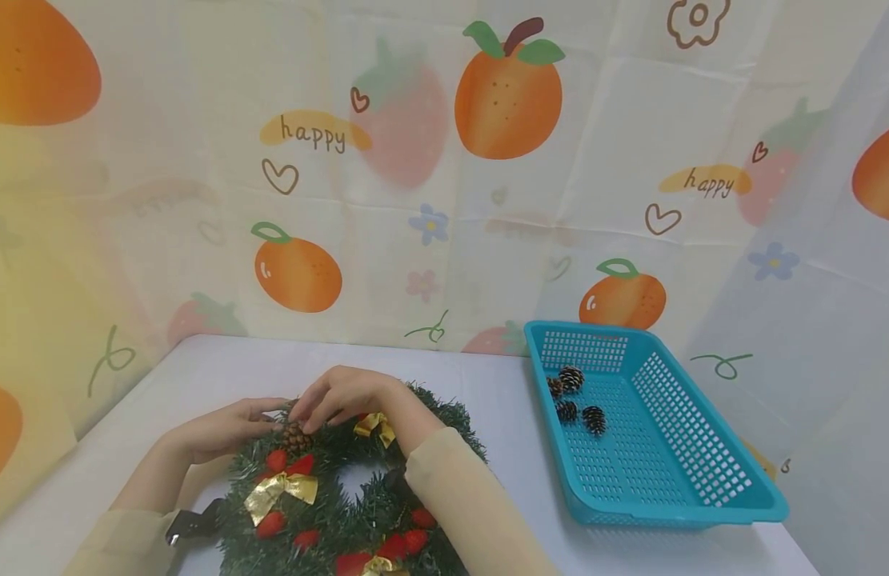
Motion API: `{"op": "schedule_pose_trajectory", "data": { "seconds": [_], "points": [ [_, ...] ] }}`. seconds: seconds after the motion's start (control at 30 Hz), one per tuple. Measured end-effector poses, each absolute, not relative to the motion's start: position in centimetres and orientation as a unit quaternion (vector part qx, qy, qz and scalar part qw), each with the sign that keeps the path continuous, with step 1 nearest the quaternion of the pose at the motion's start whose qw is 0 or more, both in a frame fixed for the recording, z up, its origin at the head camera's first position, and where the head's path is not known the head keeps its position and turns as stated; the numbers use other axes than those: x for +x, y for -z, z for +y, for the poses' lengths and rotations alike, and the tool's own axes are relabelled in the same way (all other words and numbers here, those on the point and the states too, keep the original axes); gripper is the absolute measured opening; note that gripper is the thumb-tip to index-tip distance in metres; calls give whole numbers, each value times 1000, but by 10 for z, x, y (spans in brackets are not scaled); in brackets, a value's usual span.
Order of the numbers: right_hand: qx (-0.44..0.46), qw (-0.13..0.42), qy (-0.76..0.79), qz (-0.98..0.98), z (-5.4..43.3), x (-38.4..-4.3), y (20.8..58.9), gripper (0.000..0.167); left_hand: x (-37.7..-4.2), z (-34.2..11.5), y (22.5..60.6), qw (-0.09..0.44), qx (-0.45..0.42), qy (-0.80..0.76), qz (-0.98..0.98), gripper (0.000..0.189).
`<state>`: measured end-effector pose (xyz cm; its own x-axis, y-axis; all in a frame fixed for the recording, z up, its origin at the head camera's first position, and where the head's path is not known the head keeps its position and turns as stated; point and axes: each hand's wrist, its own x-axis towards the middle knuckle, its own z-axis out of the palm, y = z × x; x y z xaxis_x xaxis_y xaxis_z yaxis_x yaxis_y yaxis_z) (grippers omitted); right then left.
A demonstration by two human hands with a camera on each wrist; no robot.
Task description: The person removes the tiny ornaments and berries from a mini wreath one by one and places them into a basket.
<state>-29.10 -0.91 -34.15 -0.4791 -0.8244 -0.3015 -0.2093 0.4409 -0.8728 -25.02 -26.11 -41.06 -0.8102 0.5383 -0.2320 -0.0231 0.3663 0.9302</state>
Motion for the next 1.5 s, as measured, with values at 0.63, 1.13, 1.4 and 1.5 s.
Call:
{"op": "schedule_pose_trajectory", "data": {
  "seconds": [0.63,1.13,1.4,1.5],
  "points": [
    [-325,353,376,793,-14,-285,341,24,-249,-262,411,259,165,-541,783,65],
    [-323,341,393,791,-11,-285,340,23,-247,-261,410,252,170,-540,785,63],
    [-315,342,412,784,-10,-287,340,24,-247,-261,410,255,173,-543,782,63],
    [-314,346,421,778,-9,-289,339,25,-247,-261,410,253,173,-541,783,63]
  ]
}}
